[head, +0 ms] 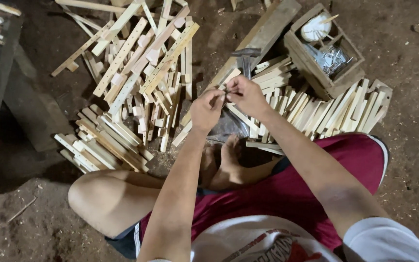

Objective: The person sits on the floor and repeatedly picks up small wooden pieces, places nails on them, and hammers the nails in. They then set the finished pieces aside and continue the process with new pieces.

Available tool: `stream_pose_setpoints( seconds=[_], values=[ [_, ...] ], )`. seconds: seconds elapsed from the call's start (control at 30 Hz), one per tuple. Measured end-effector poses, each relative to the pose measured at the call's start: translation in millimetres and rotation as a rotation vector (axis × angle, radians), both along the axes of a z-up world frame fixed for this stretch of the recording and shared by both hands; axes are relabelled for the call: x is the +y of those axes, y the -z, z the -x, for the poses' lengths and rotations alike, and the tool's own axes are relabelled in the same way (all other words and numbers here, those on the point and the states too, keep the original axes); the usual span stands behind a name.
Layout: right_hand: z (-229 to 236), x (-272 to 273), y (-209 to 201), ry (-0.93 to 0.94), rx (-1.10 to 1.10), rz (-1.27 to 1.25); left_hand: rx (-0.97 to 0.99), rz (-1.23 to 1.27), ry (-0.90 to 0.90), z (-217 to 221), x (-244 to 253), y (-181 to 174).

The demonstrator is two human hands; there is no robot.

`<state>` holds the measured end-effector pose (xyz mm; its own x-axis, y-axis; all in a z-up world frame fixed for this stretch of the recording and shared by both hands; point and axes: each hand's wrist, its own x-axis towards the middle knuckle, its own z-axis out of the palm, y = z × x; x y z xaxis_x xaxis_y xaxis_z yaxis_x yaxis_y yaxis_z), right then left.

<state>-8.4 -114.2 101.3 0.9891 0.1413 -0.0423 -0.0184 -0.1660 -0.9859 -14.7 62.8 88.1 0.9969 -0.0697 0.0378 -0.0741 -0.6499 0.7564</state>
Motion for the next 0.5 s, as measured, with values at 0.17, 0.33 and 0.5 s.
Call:
stream_pose_setpoints(
  seconds=[0.17, 0.33, 0.5],
  values=[
    [0, 0, -8, 0.101, 0.038, 0.063, 0.043, 0.087, -0.021, 5, -2, -6],
    [-7, -13, 3, 0.395, 0.015, 0.518, 0.022, 0.067, -0.120, 4, -8, 5],
    [-7, -29, 54, 0.302, 0.280, 0.510, -0.004, -0.002, -0.128, 3, -9, 5]
  ],
)
